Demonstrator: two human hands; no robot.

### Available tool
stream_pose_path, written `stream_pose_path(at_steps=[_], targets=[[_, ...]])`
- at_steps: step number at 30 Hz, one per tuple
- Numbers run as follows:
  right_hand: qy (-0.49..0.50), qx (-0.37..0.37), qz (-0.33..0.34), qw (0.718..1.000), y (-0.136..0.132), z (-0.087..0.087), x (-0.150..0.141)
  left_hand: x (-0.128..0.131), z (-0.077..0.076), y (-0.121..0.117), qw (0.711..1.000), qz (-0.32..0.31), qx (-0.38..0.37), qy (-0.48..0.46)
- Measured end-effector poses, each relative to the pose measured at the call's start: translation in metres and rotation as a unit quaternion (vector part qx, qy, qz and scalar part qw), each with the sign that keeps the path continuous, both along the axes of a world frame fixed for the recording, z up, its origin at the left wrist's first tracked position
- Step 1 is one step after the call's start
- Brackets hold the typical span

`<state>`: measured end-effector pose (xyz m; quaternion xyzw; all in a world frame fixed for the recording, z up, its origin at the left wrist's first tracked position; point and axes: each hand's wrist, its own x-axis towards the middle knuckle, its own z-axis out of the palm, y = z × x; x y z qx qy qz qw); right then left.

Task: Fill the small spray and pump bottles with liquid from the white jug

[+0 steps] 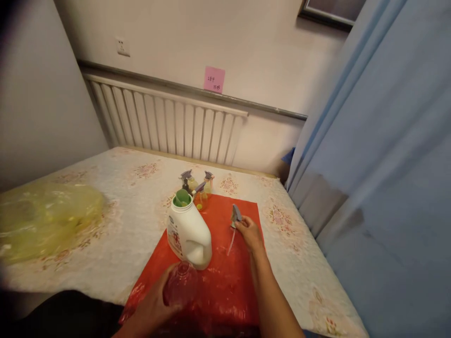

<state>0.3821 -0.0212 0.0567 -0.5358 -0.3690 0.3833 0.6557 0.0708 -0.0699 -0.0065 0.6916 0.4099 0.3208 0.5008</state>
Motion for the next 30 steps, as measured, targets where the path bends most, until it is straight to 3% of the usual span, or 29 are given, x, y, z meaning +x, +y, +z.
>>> stream_pose_path(at_steps=[6, 11, 15, 22, 30], targets=[[0.100, 0.084, -0.013, 0.991, -0.048, 0.042, -0.018, 0.006, 0.041, -0.024, 0.997, -0.061, -0.040, -0.034], [0.146, 0.159, 0.002, 0.976, -0.073, 0.085, -0.038, 0.011, 0.055, -0.030, 0.997, -0.065, -0.035, -0.026], [0.144, 0.187, 0.008, 0.972, -0.082, 0.104, -0.054, 0.015, 0.063, -0.033, 0.998, -0.058, -0.015, -0.013], [0.155, 0.159, 0.052, 0.974, -0.086, 0.100, -0.072, 0.022, 0.074, -0.037, 0.999, -0.039, 0.032, -0.014], [0.087, 0.095, 0.072, 0.989, -0.100, 0.063, -0.089, 0.031, 0.073, -0.038, 0.996, -0.045, 0.042, -0.058]])
